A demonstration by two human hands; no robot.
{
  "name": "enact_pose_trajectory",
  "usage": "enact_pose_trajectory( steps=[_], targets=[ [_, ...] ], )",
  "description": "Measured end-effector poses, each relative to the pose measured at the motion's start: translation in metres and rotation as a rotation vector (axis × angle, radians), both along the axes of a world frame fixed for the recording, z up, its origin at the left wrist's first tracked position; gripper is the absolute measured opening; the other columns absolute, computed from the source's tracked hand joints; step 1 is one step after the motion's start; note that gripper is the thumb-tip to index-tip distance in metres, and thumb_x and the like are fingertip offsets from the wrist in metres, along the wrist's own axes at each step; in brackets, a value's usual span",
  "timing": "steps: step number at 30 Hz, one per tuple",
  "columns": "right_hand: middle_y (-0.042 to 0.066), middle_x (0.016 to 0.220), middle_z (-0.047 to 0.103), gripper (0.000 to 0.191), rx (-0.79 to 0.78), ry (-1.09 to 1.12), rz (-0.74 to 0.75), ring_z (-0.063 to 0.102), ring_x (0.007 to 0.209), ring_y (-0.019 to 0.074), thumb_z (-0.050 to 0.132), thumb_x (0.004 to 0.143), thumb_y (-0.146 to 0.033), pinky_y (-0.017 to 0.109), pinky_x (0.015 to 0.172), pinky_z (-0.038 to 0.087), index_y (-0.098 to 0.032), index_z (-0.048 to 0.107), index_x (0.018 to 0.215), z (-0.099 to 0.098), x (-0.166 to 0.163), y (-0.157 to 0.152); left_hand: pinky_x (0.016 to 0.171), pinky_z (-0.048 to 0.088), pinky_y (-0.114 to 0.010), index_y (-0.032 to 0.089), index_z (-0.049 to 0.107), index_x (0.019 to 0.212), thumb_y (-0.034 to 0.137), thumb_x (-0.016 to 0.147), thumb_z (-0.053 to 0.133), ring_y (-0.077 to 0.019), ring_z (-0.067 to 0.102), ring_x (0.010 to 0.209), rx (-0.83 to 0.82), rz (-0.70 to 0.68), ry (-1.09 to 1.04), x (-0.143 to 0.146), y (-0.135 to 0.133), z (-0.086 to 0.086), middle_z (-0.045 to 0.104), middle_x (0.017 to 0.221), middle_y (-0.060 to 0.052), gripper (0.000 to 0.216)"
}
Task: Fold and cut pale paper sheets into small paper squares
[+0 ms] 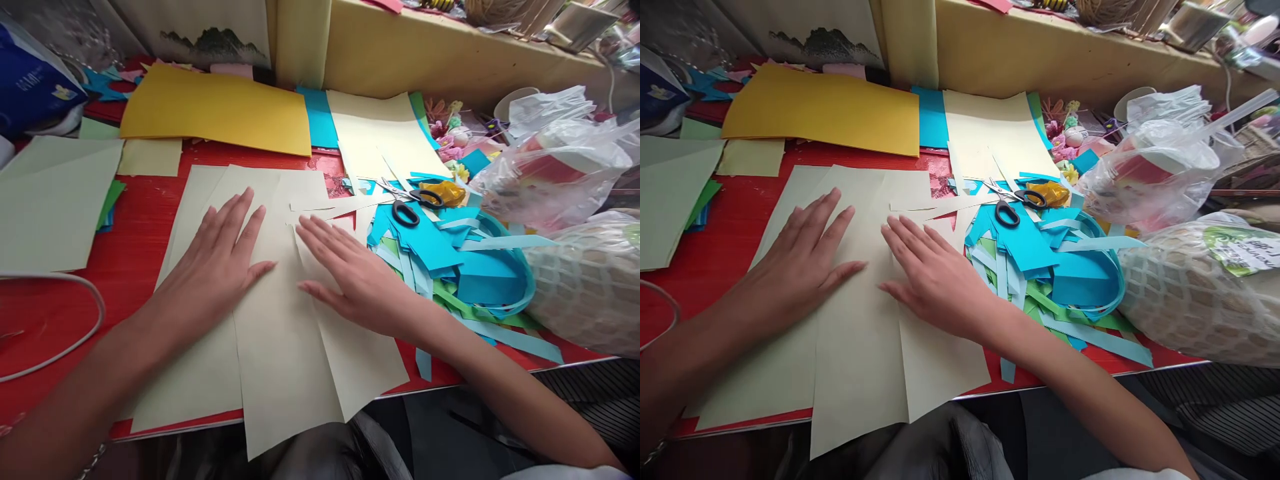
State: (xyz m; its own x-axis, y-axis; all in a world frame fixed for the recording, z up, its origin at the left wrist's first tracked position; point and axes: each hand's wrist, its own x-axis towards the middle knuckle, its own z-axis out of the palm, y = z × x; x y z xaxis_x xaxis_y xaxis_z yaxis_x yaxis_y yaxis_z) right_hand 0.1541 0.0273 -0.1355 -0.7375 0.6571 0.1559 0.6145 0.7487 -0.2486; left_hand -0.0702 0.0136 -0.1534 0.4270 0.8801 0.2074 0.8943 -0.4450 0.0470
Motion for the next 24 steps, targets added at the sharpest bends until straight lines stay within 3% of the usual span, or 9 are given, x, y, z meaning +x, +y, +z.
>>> enact_pose_trajectory(
  steps=[5, 9, 13, 24],
  targets=[
    [0.01, 0.154, 0.018, 0.074, -0.042, -0.192, -0.028, 0.014, 0.143, 0.0215, 0.024, 0.093, -0.057, 0.04, 0.117, 0.014, -0.006, 0.022, 0.147, -0.016, -0.002, 0.006, 0.114, 0.018, -0.047, 0.01, 0.012, 0.148, 0.047, 0.094, 0.029, -0.0267, 0.007, 0.144, -0.046, -0.021, -0.011, 0.008, -0.005, 0.003, 0.01, 0.156, -0.017, 0.067],
    [0.008, 0.154, 0.017, 0.062, -0.027, -0.215, -0.066, 0.013, 0.143, 0.0195, 0.02, 0.098, -0.046, 0.038, 0.117, 0.013, -0.007, 0.021, 0.147, -0.019, -0.006, 0.011, 0.115, 0.018, -0.043, 0.006, 0.013, 0.147, 0.056, 0.092, 0.027, -0.0241, 0.005, 0.144, -0.098, -0.118, 0.035, 0.011, -0.008, -0.001, 0.006, 0.157, -0.015, 0.075],
    [0.006, 0.154, 0.019, 0.055, -0.001, -0.193, -0.121, 0.014, 0.143, 0.0167, 0.017, 0.099, -0.035, 0.036, 0.117, 0.014, -0.009, 0.023, 0.147, -0.021, -0.009, 0.01, 0.116, 0.018, -0.039, 0.006, 0.018, 0.147, 0.057, 0.092, 0.023, -0.0206, 0.011, 0.143, -0.14, -0.157, 0.085, 0.011, -0.011, -0.006, 0.014, 0.155, -0.013, 0.075],
    [0.006, 0.154, 0.019, 0.054, 0.0, -0.185, -0.204, 0.016, 0.143, 0.0163, 0.016, 0.098, -0.031, 0.037, 0.117, 0.014, -0.011, 0.025, 0.147, -0.02, -0.015, 0.004, 0.116, 0.02, -0.038, 0.005, 0.023, 0.145, 0.055, 0.093, 0.016, -0.0206, 0.015, 0.143, -0.15, -0.093, 0.119, 0.02, -0.018, -0.001, 0.02, 0.154, -0.013, 0.073]
  ],
)
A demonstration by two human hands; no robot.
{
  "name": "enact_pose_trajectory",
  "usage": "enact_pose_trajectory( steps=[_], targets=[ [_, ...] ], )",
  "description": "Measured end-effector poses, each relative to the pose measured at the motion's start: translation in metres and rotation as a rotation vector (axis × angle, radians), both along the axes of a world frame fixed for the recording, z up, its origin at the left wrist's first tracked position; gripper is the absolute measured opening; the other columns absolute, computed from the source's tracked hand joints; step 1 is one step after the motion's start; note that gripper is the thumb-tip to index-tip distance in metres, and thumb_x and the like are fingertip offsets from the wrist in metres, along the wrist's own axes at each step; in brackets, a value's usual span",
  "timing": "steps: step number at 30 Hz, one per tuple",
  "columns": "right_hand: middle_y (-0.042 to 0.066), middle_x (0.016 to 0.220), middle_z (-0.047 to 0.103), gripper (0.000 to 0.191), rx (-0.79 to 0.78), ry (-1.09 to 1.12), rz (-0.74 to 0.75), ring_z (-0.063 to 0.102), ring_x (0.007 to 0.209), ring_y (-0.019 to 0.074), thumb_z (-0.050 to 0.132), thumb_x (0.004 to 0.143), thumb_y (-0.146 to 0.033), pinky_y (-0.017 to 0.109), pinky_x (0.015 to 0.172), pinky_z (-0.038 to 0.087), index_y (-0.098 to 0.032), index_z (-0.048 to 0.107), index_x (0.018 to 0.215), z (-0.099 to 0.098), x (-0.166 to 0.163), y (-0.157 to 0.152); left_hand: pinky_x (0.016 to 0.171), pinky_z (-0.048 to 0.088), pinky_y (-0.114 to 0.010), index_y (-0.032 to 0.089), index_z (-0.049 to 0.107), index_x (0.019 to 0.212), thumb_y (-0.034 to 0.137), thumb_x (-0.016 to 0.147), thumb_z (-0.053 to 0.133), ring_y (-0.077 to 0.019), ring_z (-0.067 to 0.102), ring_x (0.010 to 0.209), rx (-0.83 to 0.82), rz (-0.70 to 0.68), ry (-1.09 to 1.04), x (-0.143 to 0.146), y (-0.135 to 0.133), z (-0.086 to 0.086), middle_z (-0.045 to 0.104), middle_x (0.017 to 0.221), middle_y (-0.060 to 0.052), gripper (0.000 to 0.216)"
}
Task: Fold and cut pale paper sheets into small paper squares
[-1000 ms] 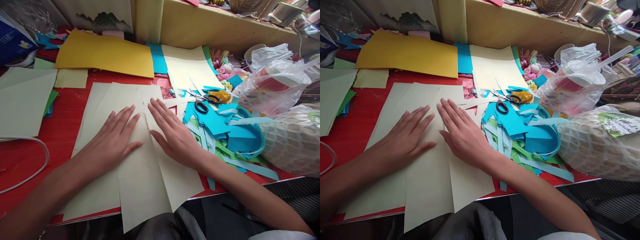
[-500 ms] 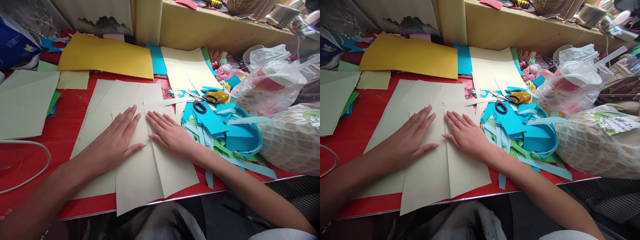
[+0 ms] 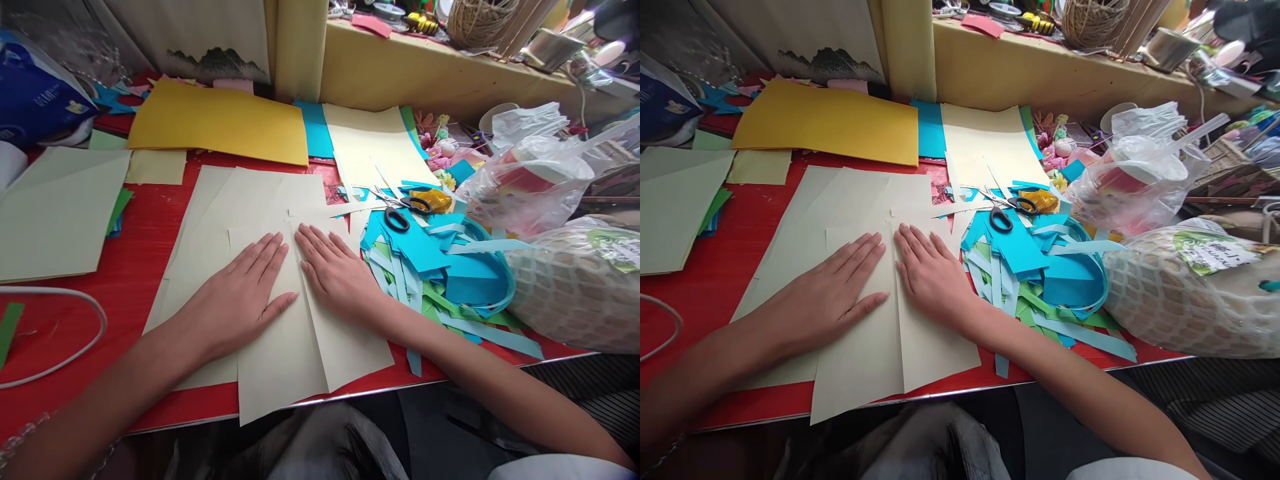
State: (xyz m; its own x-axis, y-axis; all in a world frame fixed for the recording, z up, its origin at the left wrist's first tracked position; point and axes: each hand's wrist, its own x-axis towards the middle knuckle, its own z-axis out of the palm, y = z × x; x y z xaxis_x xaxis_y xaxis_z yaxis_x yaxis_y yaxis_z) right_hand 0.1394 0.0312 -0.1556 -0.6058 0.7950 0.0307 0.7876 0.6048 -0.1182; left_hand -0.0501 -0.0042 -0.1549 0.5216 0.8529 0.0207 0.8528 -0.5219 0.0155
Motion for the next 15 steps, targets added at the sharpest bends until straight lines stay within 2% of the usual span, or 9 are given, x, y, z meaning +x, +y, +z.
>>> enact_pose_trajectory(
  steps=[6, 15],
  targets=[
    [0.005, 0.154, 0.019, 0.054, 0.008, -0.001, -0.007, 0.015, 0.143, 0.0162, 0.014, 0.098, -0.032, 0.038, 0.117, 0.013, -0.011, 0.024, 0.147, 0.0, -0.002, -0.003, 0.115, 0.022, -0.039, 0.004, 0.023, 0.145, 0.054, 0.093, 0.017, -0.0225, 0.017, 0.142, -0.02, 0.055, 0.021, 0.007, -0.005, 0.004, 0.02, 0.153, -0.014, 0.073],
    [0.005, 0.154, 0.02, 0.054, 0.005, 0.013, -0.012, 0.015, 0.143, 0.0163, 0.013, 0.098, -0.033, 0.04, 0.117, 0.011, -0.012, 0.025, 0.147, 0.002, -0.001, -0.004, 0.116, 0.021, -0.04, 0.003, 0.027, 0.144, 0.052, 0.093, 0.022, -0.0251, 0.018, 0.142, 0.005, 0.093, -0.012, 0.014, -0.009, 0.002, 0.022, 0.153, -0.016, 0.071]
  ],
)
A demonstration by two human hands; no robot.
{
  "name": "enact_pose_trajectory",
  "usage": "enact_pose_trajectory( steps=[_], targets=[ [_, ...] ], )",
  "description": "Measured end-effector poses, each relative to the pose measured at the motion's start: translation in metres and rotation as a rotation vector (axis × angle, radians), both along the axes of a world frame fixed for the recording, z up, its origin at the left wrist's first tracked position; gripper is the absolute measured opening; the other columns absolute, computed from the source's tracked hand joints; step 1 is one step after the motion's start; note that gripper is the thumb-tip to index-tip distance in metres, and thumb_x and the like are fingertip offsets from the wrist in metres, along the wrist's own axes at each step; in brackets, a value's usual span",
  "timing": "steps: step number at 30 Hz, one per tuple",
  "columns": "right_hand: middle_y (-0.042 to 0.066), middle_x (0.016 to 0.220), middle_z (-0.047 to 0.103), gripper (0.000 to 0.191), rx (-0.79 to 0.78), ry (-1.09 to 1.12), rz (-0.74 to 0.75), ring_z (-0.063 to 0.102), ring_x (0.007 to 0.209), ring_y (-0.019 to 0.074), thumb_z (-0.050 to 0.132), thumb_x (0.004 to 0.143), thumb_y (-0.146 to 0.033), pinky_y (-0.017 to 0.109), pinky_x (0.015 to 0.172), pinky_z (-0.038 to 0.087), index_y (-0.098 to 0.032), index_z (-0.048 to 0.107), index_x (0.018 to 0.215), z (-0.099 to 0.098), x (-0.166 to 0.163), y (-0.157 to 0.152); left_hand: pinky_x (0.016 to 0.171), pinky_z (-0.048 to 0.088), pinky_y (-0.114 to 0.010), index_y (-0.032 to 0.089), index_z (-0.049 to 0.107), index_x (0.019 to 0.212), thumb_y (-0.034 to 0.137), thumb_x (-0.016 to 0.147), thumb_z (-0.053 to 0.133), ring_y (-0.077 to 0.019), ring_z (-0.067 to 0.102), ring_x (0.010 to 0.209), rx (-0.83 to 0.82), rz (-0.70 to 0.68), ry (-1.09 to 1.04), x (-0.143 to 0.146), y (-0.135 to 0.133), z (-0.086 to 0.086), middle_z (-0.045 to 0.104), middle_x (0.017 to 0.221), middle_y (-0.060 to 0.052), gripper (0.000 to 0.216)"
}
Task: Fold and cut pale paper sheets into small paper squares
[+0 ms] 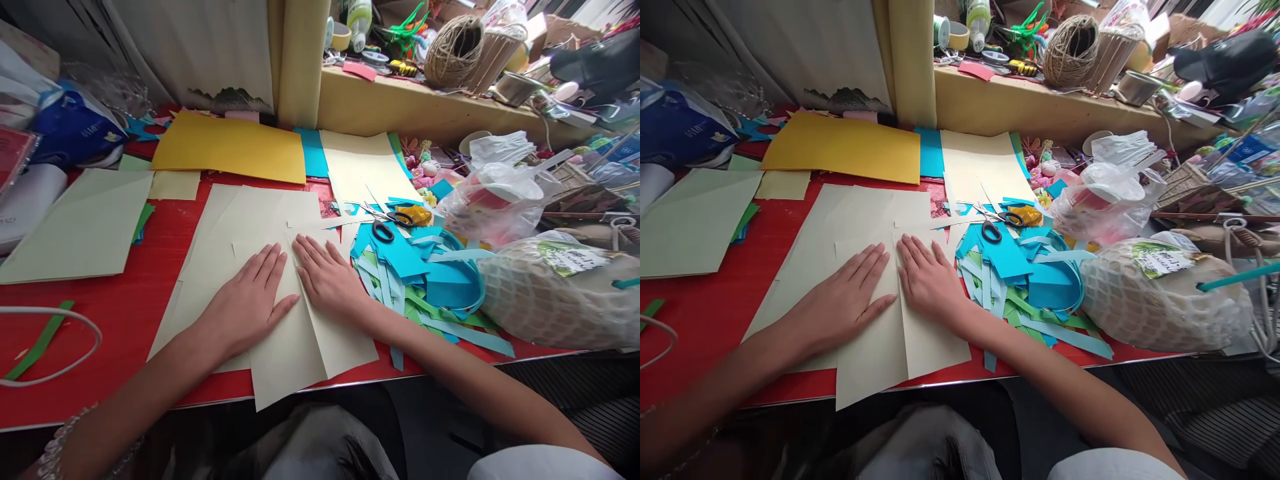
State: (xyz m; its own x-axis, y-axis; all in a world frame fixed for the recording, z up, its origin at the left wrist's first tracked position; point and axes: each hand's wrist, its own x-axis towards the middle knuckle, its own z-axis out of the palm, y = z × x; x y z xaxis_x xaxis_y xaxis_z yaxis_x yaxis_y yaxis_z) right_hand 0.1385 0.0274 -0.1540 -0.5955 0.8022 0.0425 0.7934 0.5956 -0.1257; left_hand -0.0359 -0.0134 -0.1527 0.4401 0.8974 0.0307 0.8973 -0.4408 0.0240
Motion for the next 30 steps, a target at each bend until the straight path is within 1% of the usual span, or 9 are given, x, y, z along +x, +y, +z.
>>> enact_pose_trajectory(
  steps=[6, 10, 16, 22, 24, 26, 30],
  targets=[
    [0.006, 0.153, 0.022, 0.054, 0.029, 0.008, 0.004, 0.018, 0.142, 0.0175, 0.013, 0.098, -0.031, 0.041, 0.117, 0.013, -0.01, 0.026, 0.146, -0.001, -0.001, -0.001, 0.115, 0.021, -0.043, 0.0, 0.032, 0.141, 0.051, 0.093, 0.021, -0.0266, 0.018, 0.142, 0.022, 0.023, -0.041, 0.005, -0.003, 0.0, 0.024, 0.152, -0.019, 0.07],
    [0.006, 0.153, 0.023, 0.054, 0.035, 0.008, -0.002, 0.018, 0.142, 0.0175, 0.013, 0.098, -0.032, 0.042, 0.116, 0.014, -0.011, 0.027, 0.146, -0.002, -0.001, -0.001, 0.115, 0.022, -0.042, 0.001, 0.032, 0.141, 0.052, 0.093, 0.023, -0.0264, 0.018, 0.142, 0.025, 0.051, -0.033, 0.008, -0.006, -0.002, 0.024, 0.152, -0.019, 0.07],
    [0.006, 0.153, 0.022, 0.054, 0.034, 0.012, -0.004, 0.018, 0.142, 0.0176, 0.013, 0.098, -0.031, 0.042, 0.116, 0.013, -0.011, 0.027, 0.146, -0.001, 0.0, -0.002, 0.115, 0.021, -0.042, -0.001, 0.032, 0.141, 0.05, 0.094, 0.021, -0.0276, 0.019, 0.141, 0.037, 0.079, -0.036, 0.011, -0.009, -0.002, 0.025, 0.151, -0.02, 0.071],
    [0.007, 0.153, 0.023, 0.054, 0.037, 0.022, -0.018, 0.019, 0.142, 0.0183, 0.014, 0.098, -0.031, 0.043, 0.116, 0.013, -0.011, 0.027, 0.146, 0.0, 0.001, -0.005, 0.113, 0.024, -0.044, -0.001, 0.031, 0.141, 0.049, 0.094, 0.022, -0.0288, 0.021, 0.141, 0.066, 0.087, -0.027, 0.014, -0.013, -0.004, 0.027, 0.15, -0.02, 0.07],
    [0.007, 0.153, 0.023, 0.054, 0.036, 0.028, -0.019, 0.019, 0.142, 0.0182, 0.014, 0.098, -0.032, 0.043, 0.117, 0.013, -0.011, 0.027, 0.146, 0.0, -0.001, -0.005, 0.112, 0.026, -0.046, -0.002, 0.033, 0.14, 0.048, 0.094, 0.023, -0.0299, 0.023, 0.14, 0.088, 0.093, -0.038, 0.013, -0.015, -0.001, 0.029, 0.149, -0.022, 0.069],
    [0.007, 0.153, 0.024, 0.054, 0.033, 0.042, -0.03, 0.019, 0.142, 0.0186, 0.014, 0.098, -0.032, 0.043, 0.117, 0.013, -0.01, 0.028, 0.146, -0.001, -0.003, -0.004, 0.112, 0.026, -0.048, -0.003, 0.035, 0.139, 0.044, 0.094, 0.025, -0.0316, 0.023, 0.14, 0.128, 0.108, -0.044, 0.013, -0.018, 0.004, 0.03, 0.148, -0.024, 0.065],
    [0.012, 0.152, 0.025, 0.054, 0.014, 0.075, -0.078, 0.019, 0.142, 0.0205, 0.016, 0.098, -0.029, 0.04, 0.117, 0.016, -0.004, 0.028, 0.144, 0.0, -0.003, 0.001, 0.114, 0.023, -0.047, -0.007, 0.032, 0.139, 0.033, 0.096, 0.023, -0.0325, 0.017, 0.141, 0.178, 0.109, -0.015, 0.015, -0.026, 0.016, 0.025, 0.148, -0.027, 0.059]
  ],
)
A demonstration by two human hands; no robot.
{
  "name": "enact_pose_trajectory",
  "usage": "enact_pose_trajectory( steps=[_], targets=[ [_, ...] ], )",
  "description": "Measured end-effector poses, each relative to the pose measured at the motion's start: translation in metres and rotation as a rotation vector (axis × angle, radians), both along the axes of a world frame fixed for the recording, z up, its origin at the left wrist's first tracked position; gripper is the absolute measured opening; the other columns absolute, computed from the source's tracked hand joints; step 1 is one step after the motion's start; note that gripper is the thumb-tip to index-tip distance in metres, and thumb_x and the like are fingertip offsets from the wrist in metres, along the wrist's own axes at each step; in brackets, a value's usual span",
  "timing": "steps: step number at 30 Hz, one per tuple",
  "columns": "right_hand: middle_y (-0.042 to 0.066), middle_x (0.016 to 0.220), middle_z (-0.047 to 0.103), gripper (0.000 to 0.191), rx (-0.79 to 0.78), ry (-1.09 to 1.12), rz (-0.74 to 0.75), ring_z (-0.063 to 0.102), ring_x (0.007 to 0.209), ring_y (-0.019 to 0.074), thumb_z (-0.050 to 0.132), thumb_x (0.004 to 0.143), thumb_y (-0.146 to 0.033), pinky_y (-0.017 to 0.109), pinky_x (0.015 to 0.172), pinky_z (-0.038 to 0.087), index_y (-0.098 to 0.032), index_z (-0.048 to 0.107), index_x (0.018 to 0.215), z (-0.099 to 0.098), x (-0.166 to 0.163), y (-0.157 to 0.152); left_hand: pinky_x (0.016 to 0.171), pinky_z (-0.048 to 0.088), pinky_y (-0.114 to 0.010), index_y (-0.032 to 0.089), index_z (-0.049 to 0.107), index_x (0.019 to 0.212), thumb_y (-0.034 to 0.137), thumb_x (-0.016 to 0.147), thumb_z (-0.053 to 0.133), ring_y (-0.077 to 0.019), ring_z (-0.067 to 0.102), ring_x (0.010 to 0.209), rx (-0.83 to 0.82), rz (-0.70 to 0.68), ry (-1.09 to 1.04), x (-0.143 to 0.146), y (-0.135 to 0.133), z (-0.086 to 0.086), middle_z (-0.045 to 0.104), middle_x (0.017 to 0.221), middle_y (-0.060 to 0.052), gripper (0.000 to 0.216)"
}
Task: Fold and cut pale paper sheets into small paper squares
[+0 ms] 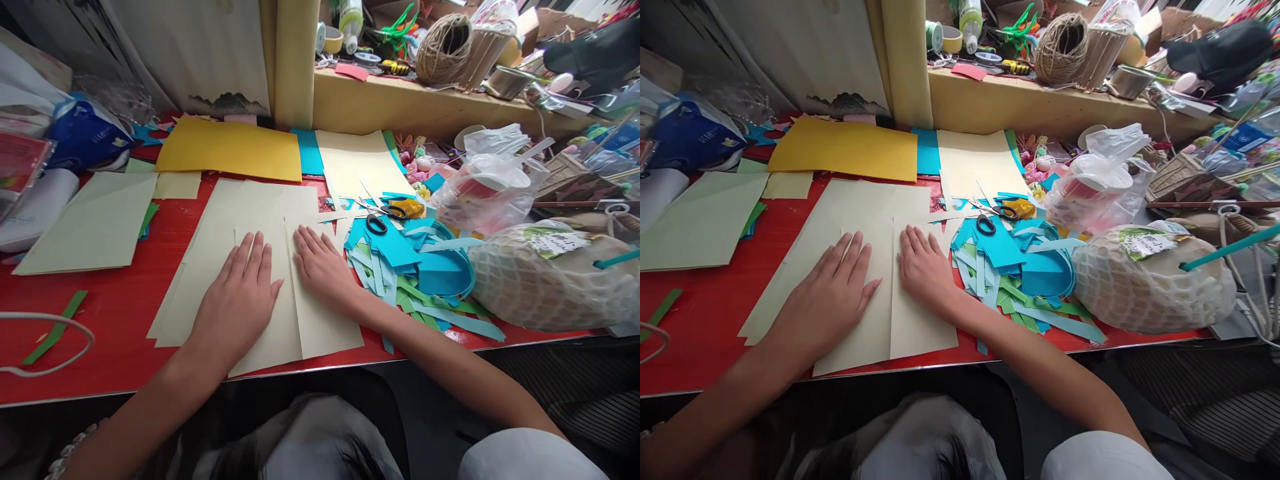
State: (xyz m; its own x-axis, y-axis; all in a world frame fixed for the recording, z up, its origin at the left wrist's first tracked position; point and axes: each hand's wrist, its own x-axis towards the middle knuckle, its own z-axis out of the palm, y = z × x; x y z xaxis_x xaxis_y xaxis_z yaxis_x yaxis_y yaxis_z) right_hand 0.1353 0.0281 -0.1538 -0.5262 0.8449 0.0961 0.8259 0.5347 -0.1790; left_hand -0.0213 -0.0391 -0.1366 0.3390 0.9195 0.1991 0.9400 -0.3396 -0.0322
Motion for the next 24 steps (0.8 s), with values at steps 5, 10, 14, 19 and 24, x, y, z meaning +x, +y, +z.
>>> enact_pose_trajectory(
  steps=[5, 10, 14, 19, 24],
  targets=[
    [0.01, 0.154, 0.02, 0.055, -0.015, 0.017, 0.101, 0.016, 0.143, 0.0186, 0.018, 0.097, -0.029, 0.037, 0.117, 0.017, -0.004, 0.024, 0.146, 0.002, 0.012, -0.003, 0.115, 0.022, -0.043, -0.002, 0.029, 0.142, 0.041, 0.096, 0.024, -0.0287, 0.017, 0.141, -0.085, -0.128, 0.033, 0.0, 0.001, -0.005, 0.024, 0.151, -0.021, 0.064],
    [0.012, 0.153, 0.022, 0.054, -0.013, -0.059, 0.111, 0.018, 0.142, 0.0207, 0.017, 0.098, -0.03, 0.04, 0.117, 0.016, -0.004, 0.026, 0.145, -0.001, 0.013, -0.01, 0.116, 0.022, -0.041, 0.0, 0.024, 0.144, 0.046, 0.094, 0.024, -0.0263, 0.017, 0.142, -0.119, -0.126, 0.012, -0.004, 0.007, -0.019, 0.021, 0.152, -0.018, 0.068],
    [0.013, 0.152, 0.021, 0.054, -0.005, -0.068, 0.065, 0.018, 0.142, 0.0218, 0.016, 0.098, -0.027, 0.042, 0.117, 0.016, -0.003, 0.027, 0.145, -0.002, 0.007, -0.013, 0.116, 0.022, -0.041, -0.001, 0.025, 0.143, 0.04, 0.095, 0.022, -0.0261, 0.017, 0.142, -0.121, -0.109, -0.024, -0.003, 0.004, -0.02, 0.021, 0.152, -0.018, 0.064],
    [0.013, 0.152, 0.022, 0.053, 0.011, -0.052, 0.025, 0.019, 0.142, 0.0221, 0.016, 0.096, -0.021, 0.043, 0.116, 0.017, -0.004, 0.028, 0.145, -0.006, 0.003, -0.015, 0.114, 0.024, -0.044, -0.002, 0.029, 0.142, 0.037, 0.095, 0.019, -0.0279, 0.02, 0.141, -0.114, -0.058, -0.067, 0.005, 0.0, -0.019, 0.025, 0.151, -0.02, 0.062],
    [0.012, 0.153, 0.021, 0.054, -0.001, -0.056, 0.001, 0.019, 0.142, 0.0215, 0.016, 0.097, -0.026, 0.042, 0.116, 0.017, -0.005, 0.028, 0.145, -0.006, 0.002, -0.016, 0.114, 0.025, -0.044, -0.003, 0.03, 0.141, 0.035, 0.095, 0.019, -0.0286, 0.021, 0.14, -0.106, -0.031, -0.074, 0.01, -0.003, -0.019, 0.026, 0.15, -0.021, 0.061]
  ],
)
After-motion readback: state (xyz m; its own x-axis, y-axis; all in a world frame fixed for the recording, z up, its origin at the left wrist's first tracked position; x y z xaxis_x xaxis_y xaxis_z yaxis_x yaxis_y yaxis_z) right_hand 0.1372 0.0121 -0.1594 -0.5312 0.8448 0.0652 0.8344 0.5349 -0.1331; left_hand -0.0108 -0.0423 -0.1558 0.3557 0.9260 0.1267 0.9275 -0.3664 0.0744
